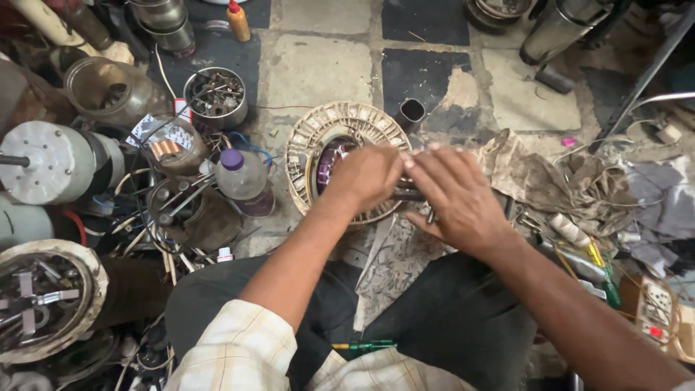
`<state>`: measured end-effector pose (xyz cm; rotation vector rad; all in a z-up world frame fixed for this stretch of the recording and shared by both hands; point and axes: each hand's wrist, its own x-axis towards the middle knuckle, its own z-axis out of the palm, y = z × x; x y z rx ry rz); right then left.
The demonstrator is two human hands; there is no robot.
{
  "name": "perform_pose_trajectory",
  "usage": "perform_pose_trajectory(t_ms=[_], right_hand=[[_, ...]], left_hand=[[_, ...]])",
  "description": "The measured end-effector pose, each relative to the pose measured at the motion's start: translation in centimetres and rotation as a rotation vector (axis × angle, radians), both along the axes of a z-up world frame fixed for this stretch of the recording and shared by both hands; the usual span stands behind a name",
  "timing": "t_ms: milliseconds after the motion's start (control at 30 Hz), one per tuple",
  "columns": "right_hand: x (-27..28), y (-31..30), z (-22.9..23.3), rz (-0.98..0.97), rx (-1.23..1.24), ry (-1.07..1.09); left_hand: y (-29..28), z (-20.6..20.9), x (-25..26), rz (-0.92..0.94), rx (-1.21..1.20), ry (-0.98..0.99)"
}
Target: The person sits on the floor and uses a metal puller tool to work on a disassembled electric motor stator. They tighten the tool's screw to apply pressure to the central component, then loosen it to remove the part.
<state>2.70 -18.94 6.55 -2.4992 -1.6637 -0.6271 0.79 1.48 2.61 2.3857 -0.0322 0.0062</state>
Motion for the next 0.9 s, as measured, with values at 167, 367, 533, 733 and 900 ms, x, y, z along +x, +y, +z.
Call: perform_pose_trajectory(t_ms=[167, 367, 533, 733, 900], right_hand=[[1.9, 1.0, -0.1, 0.235, 0.043, 0.032], [1.6, 1.3, -0.6, 0.214, 0.136, 0.038], [0.6, 1.7, -1.3, 0.123, 0.302, 0.148], [-0.7, 1.9, -1.6, -0.063, 0.357, 0.246], [-1.7, 3.0, -0.9, -0.202, 0.426, 0.327]], left_hand=[[0.2, -1.4, -0.6, -0.043, -0.118, -0.351], [-0.4, -1.8, -0.8, -0.001, -0.089, -0.284], [-1.0, -3.0, -0.6, 0.026, -0.010, -0.341], [-1.4, -4.2, -1.1, 0.026, -0.034, -0.481], [-1.1, -3.3, -0.9, 0.037, 0.006, -0.443]])
